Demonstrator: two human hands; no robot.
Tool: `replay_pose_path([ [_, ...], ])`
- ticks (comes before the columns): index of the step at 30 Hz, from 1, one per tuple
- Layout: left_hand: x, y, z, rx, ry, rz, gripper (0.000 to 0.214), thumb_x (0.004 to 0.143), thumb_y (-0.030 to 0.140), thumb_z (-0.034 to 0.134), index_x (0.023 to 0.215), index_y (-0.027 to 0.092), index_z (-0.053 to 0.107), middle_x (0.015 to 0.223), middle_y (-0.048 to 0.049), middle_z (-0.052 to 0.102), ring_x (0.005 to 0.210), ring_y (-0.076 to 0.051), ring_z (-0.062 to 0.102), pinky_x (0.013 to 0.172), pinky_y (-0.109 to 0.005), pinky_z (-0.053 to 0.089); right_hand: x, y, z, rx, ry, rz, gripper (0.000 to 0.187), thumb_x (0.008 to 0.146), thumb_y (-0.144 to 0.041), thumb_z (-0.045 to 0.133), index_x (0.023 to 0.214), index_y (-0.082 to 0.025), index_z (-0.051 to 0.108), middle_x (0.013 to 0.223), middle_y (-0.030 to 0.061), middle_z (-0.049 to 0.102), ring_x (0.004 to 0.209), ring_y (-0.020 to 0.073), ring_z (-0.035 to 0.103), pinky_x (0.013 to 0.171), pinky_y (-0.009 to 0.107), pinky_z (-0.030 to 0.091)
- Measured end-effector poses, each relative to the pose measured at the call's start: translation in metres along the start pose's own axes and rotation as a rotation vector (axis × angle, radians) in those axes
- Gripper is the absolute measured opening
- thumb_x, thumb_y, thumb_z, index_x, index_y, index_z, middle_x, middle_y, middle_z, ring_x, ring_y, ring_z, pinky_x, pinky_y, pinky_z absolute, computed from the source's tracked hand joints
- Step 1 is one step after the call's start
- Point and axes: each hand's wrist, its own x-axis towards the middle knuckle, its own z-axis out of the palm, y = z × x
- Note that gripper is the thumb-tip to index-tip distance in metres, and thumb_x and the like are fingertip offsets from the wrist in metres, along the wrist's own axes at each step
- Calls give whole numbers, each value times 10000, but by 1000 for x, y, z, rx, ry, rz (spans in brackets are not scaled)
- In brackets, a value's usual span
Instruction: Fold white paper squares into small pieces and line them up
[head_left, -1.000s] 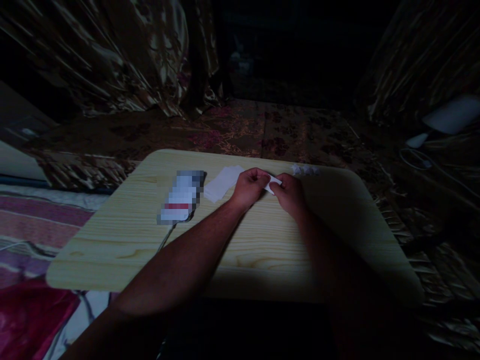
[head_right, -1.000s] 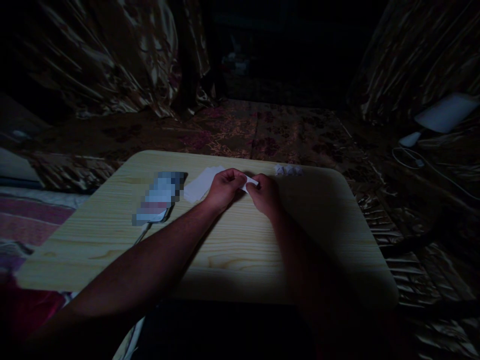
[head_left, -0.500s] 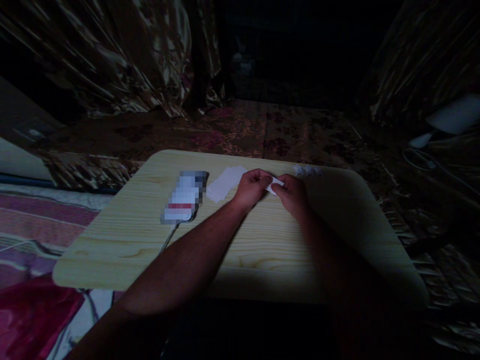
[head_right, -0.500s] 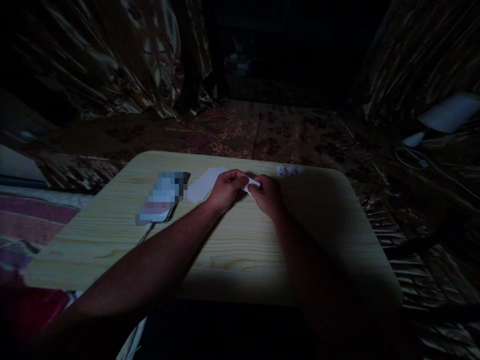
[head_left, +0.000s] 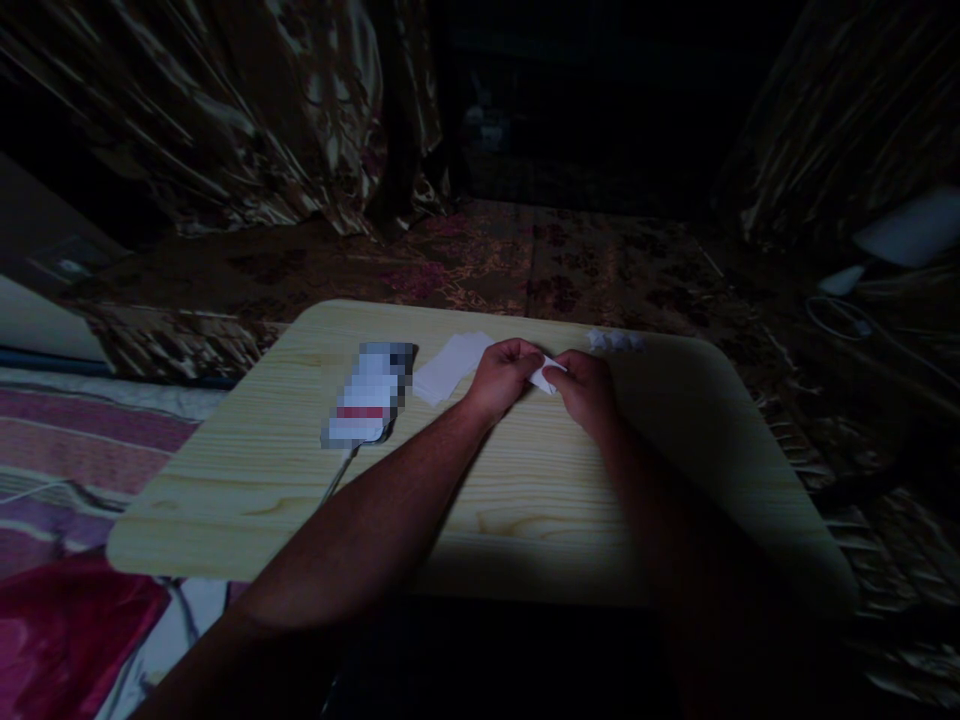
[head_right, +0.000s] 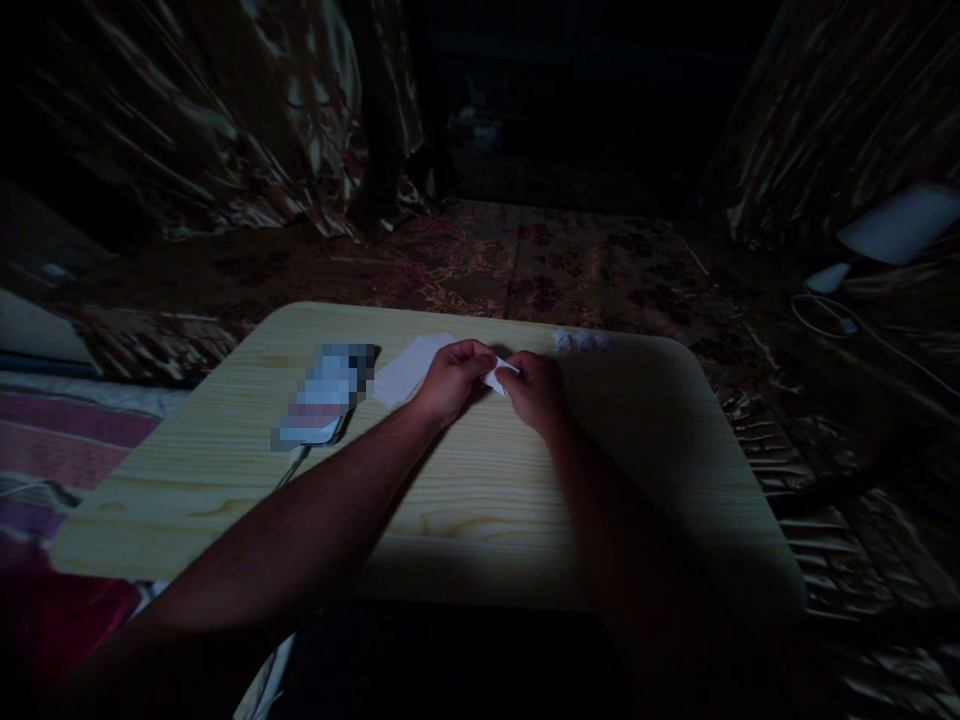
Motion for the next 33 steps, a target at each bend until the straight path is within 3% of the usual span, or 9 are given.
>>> replay_pose_path([
  [15,0,0,1,11,5,10,150,646,261,730,670,148,635,563,15,572,498,-86,460,490,-236,335,0,-6,-2,-17,46,-12,272,811,-389,552,643,-187,624,548,-23,551,581,136,522,542,257,352],
  [21,1,0,0,10,35,17,175,657,291,738,695,156,634,563,23,560,489,-82,442,482,-233,324,0,-8,-1,103,1,57,183,708,-349,636,789,-184,637,626,-26,601,588,139,524,550,257,383],
  [33,0,0,0,12,29,31,201,678,311,757,737,156,644,570,27,568,476,-73,430,464,-227,302,-1,-10,-2,43,-28,53,113,681,-282,628,752,-196,612,590,-35,579,548,131,482,520,253,344],
])
